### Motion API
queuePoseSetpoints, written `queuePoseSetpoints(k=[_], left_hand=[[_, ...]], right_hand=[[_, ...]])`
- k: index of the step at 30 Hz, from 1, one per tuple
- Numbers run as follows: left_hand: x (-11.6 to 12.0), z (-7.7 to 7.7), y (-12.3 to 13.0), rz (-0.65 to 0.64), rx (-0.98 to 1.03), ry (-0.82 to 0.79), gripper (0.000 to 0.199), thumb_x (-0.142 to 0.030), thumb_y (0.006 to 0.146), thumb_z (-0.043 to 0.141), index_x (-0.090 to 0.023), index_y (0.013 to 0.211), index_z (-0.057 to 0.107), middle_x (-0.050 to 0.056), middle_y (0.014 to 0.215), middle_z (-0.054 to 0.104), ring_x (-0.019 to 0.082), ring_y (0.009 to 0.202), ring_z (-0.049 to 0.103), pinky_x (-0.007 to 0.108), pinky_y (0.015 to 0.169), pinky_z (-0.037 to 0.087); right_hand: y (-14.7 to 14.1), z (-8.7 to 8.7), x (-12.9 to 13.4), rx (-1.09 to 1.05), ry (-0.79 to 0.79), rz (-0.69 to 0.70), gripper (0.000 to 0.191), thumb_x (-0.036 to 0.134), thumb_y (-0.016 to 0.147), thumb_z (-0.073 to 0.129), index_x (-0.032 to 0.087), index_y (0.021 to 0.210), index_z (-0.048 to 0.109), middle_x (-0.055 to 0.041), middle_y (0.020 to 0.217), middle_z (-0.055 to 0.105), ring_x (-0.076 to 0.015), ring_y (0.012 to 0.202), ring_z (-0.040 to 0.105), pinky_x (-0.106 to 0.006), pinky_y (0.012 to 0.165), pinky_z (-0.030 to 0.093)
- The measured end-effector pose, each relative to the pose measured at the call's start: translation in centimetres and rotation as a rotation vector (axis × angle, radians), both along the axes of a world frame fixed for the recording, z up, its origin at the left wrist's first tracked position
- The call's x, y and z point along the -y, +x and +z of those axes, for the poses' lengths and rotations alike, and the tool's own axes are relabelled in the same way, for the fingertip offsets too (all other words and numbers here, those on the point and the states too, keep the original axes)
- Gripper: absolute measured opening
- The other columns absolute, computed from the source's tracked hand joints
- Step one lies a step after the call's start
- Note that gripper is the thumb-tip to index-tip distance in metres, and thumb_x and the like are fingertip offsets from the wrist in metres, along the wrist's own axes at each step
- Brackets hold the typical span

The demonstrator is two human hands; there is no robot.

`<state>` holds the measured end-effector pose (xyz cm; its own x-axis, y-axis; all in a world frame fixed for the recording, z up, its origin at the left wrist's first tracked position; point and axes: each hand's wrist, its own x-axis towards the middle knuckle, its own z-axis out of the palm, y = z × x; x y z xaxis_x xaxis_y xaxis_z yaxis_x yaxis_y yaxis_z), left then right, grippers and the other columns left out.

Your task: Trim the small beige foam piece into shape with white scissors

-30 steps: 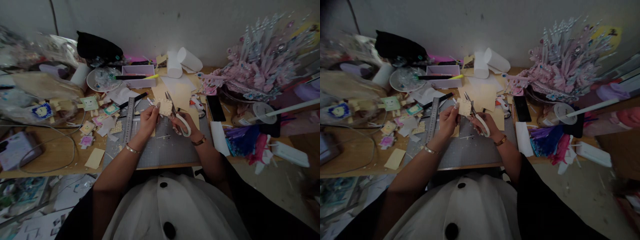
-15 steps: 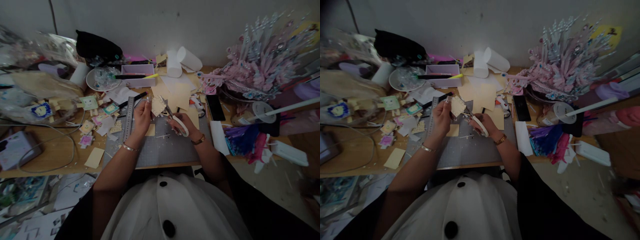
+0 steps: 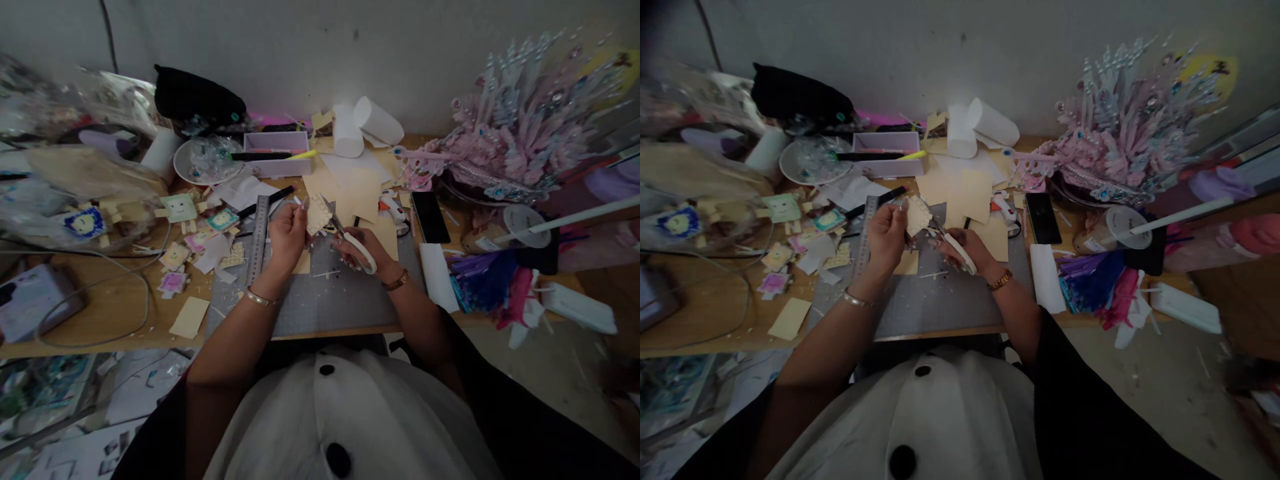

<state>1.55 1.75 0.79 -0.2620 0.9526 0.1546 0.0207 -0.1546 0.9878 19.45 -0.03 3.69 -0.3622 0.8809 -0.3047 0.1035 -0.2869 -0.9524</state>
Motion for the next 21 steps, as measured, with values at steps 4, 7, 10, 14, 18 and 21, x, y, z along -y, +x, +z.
queuePoseSetpoints(k=[4,7,10,14,18,21], left_hand=[[0.06,0.34,0.11,-0.013,0.004,0.003,0.063,-0.084,0.08,0.059,-0.022,0.074,0.052,-0.008,0.046,0.042,0.007,0.032,0.041,0.024,0.034,0.025],[0.0,0.32,0.12,-0.021,0.008,-0.009,0.063,-0.085,0.079,0.059,-0.023,0.075,0.053,-0.008,0.045,0.041,0.008,0.032,0.041,0.024,0.033,0.026],[-0.11,0.17,0.05,-0.024,0.009,-0.02,0.06,-0.081,0.082,0.061,-0.022,0.075,0.054,-0.008,0.045,0.042,0.008,0.032,0.041,0.024,0.033,0.026],[-0.2,0.07,-0.06,-0.029,0.014,-0.024,0.055,-0.076,0.086,0.061,-0.022,0.075,0.054,-0.008,0.047,0.045,0.007,0.033,0.04,0.023,0.034,0.025],[-0.28,-0.04,-0.1,-0.029,0.017,-0.02,0.054,-0.074,0.087,0.063,-0.022,0.075,0.054,-0.008,0.048,0.045,0.006,0.033,0.04,0.023,0.034,0.025],[-0.39,-0.21,-0.08,-0.024,0.033,-0.024,0.055,-0.075,0.084,0.065,-0.022,0.073,0.054,-0.008,0.047,0.044,0.006,0.033,0.041,0.023,0.034,0.025]], right_hand=[[0.06,-0.06,0.01,-0.003,0.023,0.001,0.05,0.057,0.064,0.089,0.018,0.077,0.061,0.0069,0.048,0.054,-0.0062,0.036,0.045,-0.017,0.032,0.036],[0.22,-0.21,-0.1,0.007,0.03,0.008,0.05,0.057,0.064,0.089,0.017,0.077,0.062,0.0068,0.047,0.055,-0.0062,0.035,0.045,-0.017,0.032,0.035],[0.32,-0.24,-0.13,0.01,0.032,0.015,0.049,0.057,0.064,0.089,0.018,0.075,0.061,0.0069,0.046,0.054,-0.0061,0.035,0.044,-0.017,0.031,0.035],[0.19,-0.13,-0.03,0.018,-0.003,-0.011,0.049,0.055,0.062,0.09,0.018,0.075,0.06,0.0073,0.046,0.053,-0.0063,0.035,0.044,-0.017,0.031,0.035],[0.05,-0.14,0.04,0.003,-0.016,-0.011,0.05,0.057,0.061,0.09,0.019,0.075,0.061,0.0076,0.045,0.052,-0.0064,0.034,0.043,-0.018,0.031,0.034],[0.08,-0.32,0.04,0.023,0.004,-0.022,0.05,0.058,0.061,0.09,0.018,0.073,0.061,0.0072,0.045,0.053,-0.0062,0.034,0.043,-0.017,0.03,0.034]])
